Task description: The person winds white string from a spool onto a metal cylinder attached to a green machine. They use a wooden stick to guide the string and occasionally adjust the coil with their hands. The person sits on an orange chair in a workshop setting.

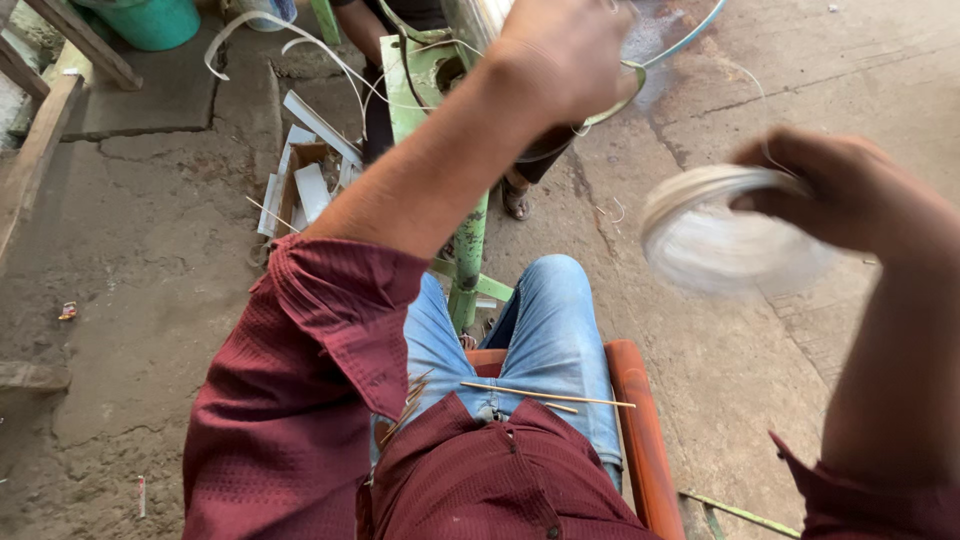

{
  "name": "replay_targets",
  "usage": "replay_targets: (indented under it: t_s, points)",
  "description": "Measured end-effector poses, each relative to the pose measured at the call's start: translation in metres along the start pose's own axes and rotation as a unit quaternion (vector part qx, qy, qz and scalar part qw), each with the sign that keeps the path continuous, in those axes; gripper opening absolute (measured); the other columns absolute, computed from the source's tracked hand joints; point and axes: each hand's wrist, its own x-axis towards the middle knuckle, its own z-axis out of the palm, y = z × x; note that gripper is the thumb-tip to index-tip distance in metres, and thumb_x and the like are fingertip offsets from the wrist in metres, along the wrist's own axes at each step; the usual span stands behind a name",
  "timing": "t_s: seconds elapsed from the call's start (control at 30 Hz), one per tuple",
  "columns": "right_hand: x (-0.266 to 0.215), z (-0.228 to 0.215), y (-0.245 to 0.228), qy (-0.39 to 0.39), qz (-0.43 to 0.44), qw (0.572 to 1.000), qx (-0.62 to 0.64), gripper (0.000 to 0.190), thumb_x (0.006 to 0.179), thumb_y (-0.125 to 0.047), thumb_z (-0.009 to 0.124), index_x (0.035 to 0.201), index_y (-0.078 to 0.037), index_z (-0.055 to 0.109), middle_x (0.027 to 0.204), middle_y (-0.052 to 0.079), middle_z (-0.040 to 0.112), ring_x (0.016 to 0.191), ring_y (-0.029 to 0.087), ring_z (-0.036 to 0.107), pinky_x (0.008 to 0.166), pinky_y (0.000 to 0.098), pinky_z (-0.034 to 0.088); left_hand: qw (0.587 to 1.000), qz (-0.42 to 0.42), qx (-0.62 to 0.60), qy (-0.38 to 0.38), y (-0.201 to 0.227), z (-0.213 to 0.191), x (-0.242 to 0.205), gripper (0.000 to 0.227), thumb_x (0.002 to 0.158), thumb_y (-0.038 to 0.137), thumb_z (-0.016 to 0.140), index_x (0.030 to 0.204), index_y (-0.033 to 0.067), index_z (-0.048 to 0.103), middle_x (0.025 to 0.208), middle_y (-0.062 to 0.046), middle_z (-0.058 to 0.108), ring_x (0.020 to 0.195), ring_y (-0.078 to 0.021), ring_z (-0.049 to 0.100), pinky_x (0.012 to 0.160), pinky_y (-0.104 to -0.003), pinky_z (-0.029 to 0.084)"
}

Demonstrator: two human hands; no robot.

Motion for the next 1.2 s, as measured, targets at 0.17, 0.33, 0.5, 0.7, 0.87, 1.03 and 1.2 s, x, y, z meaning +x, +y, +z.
replay_targets:
  t_s: [0.17, 0.33, 0.5, 0.7, 0.87, 1.03, 1.2]
  points:
    - [0.061, 0.024, 0.033, -0.02, -0.006, 0.999, 0.039, 0.032, 0.099, -0.012, 0.068, 0.132, -0.011, 0.069, 0.101, 0.009, 0.078, 0.092, 0.021, 0.075, 0.081, 0.0374, 0.06, 0.991, -0.082, -0.078, -0.065, -0.02, -0.006, -0.001, 0.046, 0.097, 0.047, 0.057, 0.104, 0.0048, 0.074, 0.089, -0.013, 0.076, 0.075, -0.0241, 0.075, 0.069, -0.043, 0.06]
    - [0.145, 0.042, 0.077, 0.032, -0.08, 0.988, 0.132, 0.022, 0.104, -0.004, 0.066, 0.126, -0.003, 0.064, 0.124, 0.009, 0.074, 0.104, 0.018, 0.072, 0.089, 0.0313, 0.061, 0.996, -0.073, -0.05, 0.026, -0.019, -0.002, -0.008, 0.048, 0.099, 0.051, 0.058, 0.1, 0.0067, 0.076, 0.083, -0.012, 0.075, 0.074, -0.0272, 0.073, 0.065, -0.047, 0.058]
    - [0.187, 0.066, 0.088, 0.011, -0.01, 0.977, 0.213, 0.018, 0.103, 0.0, 0.068, 0.121, -0.001, 0.07, 0.107, 0.011, 0.069, 0.096, 0.016, 0.064, 0.084, 0.0305, 0.056, 0.99, -0.112, -0.009, 0.089, -0.008, -0.004, -0.045, 0.068, 0.099, 0.072, 0.06, 0.108, 0.0054, 0.072, 0.092, -0.014, 0.075, 0.087, -0.0304, 0.073, 0.078, -0.046, 0.058]
    - [0.174, 0.083, 0.072, -0.028, 0.012, 0.968, 0.248, 0.029, 0.1, 0.0, 0.064, 0.127, -0.008, 0.073, 0.116, 0.002, 0.076, 0.105, 0.011, 0.069, 0.098, 0.0297, 0.056, 0.964, -0.068, 0.092, 0.241, -0.014, 0.01, -0.101, 0.045, 0.093, 0.018, 0.075, 0.131, 0.0007, 0.059, 0.115, -0.031, 0.073, 0.098, -0.0361, 0.075, 0.091, -0.043, 0.057]
    - [0.13, 0.107, 0.034, 0.049, 0.06, 0.96, 0.269, 0.034, 0.104, -0.004, 0.063, 0.138, -0.008, 0.065, 0.126, 0.008, 0.073, 0.116, 0.017, 0.066, 0.101, 0.0373, 0.053, 0.964, 0.002, 0.033, 0.264, -0.036, 0.013, -0.124, 0.032, 0.1, 0.004, 0.069, 0.131, 0.0034, 0.061, 0.121, -0.024, 0.073, 0.106, -0.0293, 0.076, 0.104, -0.043, 0.055]
    - [0.059, 0.144, 0.01, 0.239, 0.1, 0.936, 0.238, 0.05, 0.102, -0.009, 0.071, 0.149, -0.004, 0.053, 0.145, 0.013, 0.063, 0.133, 0.024, 0.06, 0.106, 0.0386, 0.05, 0.959, 0.045, -0.073, 0.269, -0.067, 0.002, -0.141, 0.028, 0.103, 0.0, 0.065, 0.13, 0.0049, 0.063, 0.106, -0.014, 0.078, 0.095, -0.0229, 0.078, 0.103, -0.04, 0.057]
    - [-0.008, 0.231, 0.001, 0.315, 0.282, 0.867, 0.263, 0.036, 0.102, -0.016, 0.074, 0.135, -0.006, 0.064, 0.127, 0.012, 0.07, 0.114, 0.022, 0.068, 0.094, 0.0366, 0.055, 0.96, 0.047, -0.106, 0.257, -0.069, 0.0, -0.145, 0.019, 0.109, 0.004, 0.067, 0.127, 0.0029, 0.066, 0.087, -0.011, 0.075, 0.082, -0.0227, 0.076, 0.102, -0.04, 0.058]
